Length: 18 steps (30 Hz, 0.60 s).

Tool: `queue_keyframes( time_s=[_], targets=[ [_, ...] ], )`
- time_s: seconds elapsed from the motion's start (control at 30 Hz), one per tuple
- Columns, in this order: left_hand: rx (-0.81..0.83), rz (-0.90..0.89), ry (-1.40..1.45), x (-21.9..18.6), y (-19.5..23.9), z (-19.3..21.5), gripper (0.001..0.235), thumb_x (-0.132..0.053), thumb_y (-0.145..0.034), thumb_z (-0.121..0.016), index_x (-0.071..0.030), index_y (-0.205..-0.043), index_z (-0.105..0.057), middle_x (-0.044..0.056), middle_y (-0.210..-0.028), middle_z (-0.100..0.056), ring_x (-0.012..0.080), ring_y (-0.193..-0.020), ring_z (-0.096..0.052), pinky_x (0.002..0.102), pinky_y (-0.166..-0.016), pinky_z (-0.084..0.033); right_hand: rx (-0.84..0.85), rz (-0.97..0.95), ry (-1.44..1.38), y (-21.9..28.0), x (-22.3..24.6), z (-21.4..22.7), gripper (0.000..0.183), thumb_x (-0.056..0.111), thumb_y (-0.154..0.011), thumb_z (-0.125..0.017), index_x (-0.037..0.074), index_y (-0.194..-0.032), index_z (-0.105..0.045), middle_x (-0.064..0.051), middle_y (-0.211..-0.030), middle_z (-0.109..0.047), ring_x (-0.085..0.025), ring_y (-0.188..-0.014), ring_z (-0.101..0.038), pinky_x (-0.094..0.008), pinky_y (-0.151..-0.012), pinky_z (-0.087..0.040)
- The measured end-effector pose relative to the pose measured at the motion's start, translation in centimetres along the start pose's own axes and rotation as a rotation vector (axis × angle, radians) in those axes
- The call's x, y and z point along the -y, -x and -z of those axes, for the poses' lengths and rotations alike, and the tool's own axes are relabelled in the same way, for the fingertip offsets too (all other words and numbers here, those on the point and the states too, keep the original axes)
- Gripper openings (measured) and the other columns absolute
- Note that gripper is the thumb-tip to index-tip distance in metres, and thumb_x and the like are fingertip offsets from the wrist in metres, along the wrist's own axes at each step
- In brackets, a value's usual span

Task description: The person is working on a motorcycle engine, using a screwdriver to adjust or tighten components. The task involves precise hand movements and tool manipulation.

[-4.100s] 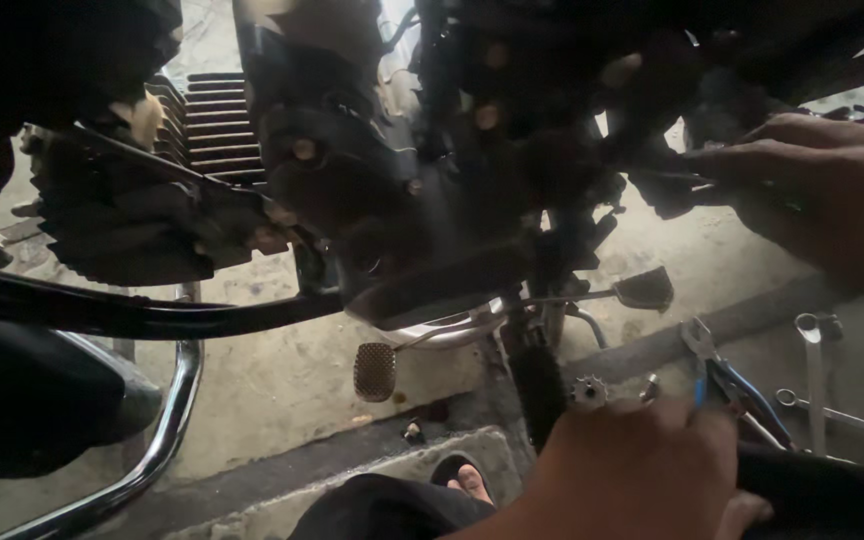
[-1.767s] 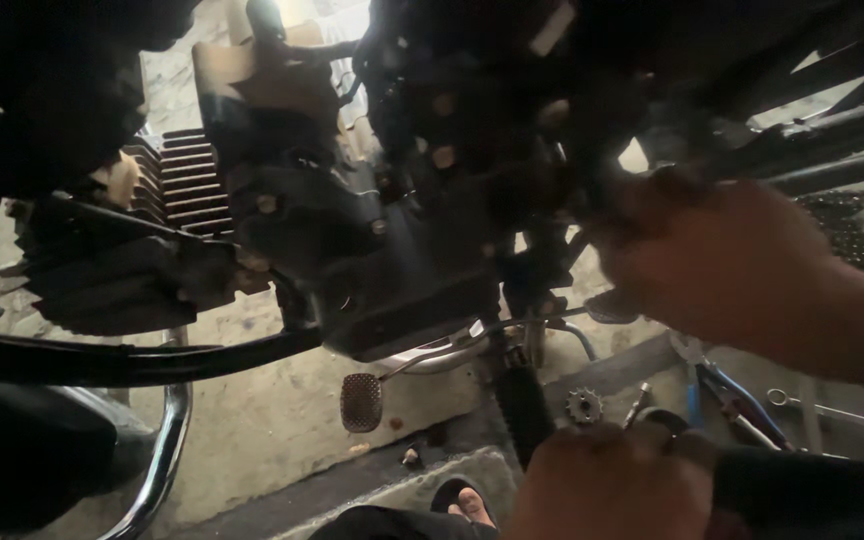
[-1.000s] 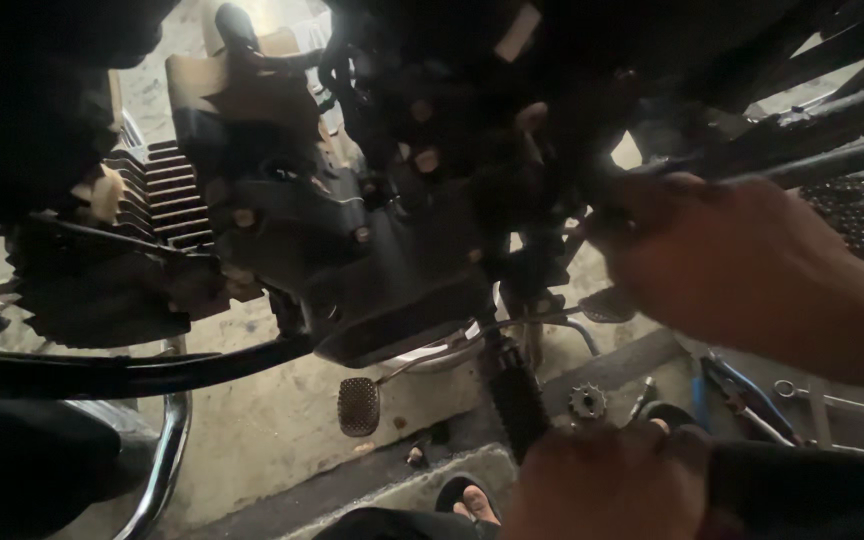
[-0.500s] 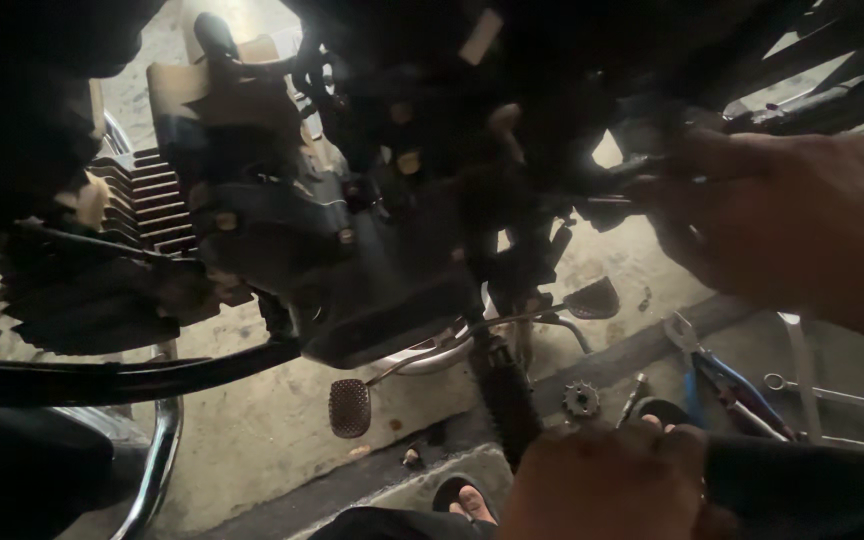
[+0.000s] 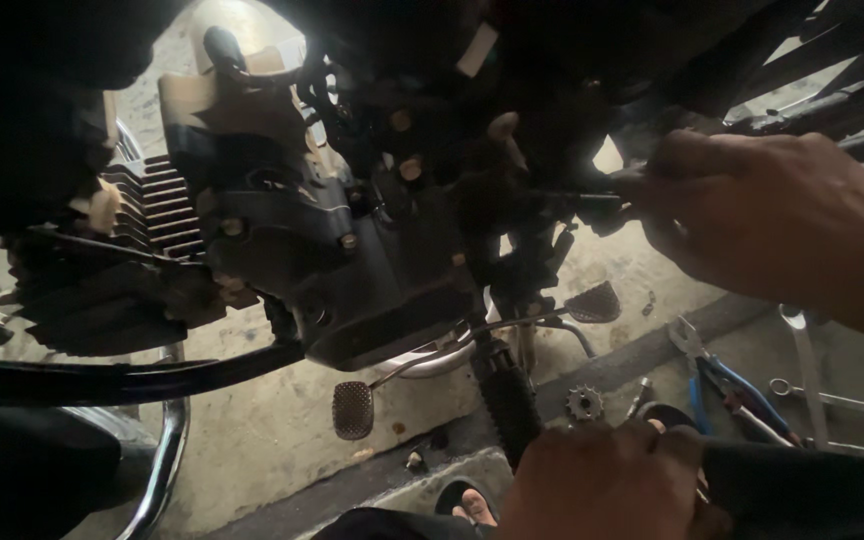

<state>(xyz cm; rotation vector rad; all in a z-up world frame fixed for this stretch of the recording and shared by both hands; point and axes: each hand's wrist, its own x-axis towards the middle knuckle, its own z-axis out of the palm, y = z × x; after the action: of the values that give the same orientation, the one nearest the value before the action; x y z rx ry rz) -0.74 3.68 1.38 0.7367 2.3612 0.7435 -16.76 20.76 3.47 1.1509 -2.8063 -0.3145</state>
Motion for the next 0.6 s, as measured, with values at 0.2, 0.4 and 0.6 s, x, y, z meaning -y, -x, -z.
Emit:
queue_keyframes(
  time_s=[0.2, 0.4, 0.6],
  targets=[
    [0.094, 0.044, 0.002, -0.5, 0.2, 0.7, 0.052, -0.05, -0.1, -0.063, -0.003, -0.123, -0.068, 0.016, -0.109, -0.073, 0.0335, -0.097, -0.076, 0.051, -0.085, -0.061, 0.022, -0.013, -0.006, 0.0, 0.5, 0.9, 0.027, 0.024, -0.096, -0.062, 0.017, -0.12, -0.073, -0.001, -0.105, -0.072, -0.007, -0.077, -0.069, -0.019, -0.049, -0.057],
    [0.087, 0.06, -0.012, -0.6, 0.1, 0.7, 0.053, -0.048, -0.098, -0.065, -0.002, -0.124, -0.066, 0.018, -0.109, -0.073, 0.0356, -0.102, -0.073, 0.056, -0.092, -0.057, 0.088, -0.065, -0.008, 0.2, 0.6, -0.2, 0.027, 0.021, -0.095, -0.061, 0.018, -0.12, -0.072, -0.002, -0.107, -0.07, -0.008, -0.072, -0.067, -0.023, -0.046, -0.052],
    [0.016, 0.056, -0.032, -0.8, 0.2, 0.8, 0.05, -0.045, -0.099, -0.064, -0.002, -0.122, -0.067, 0.018, -0.106, -0.073, 0.0334, -0.099, -0.075, 0.054, -0.093, -0.056, 0.02, 0.06, 0.224, -0.5, 0.8, 0.4, 0.028, 0.021, -0.092, -0.061, 0.014, -0.117, -0.069, -0.002, -0.101, -0.064, -0.003, -0.068, -0.06, -0.017, -0.044, -0.045]
  ],
)
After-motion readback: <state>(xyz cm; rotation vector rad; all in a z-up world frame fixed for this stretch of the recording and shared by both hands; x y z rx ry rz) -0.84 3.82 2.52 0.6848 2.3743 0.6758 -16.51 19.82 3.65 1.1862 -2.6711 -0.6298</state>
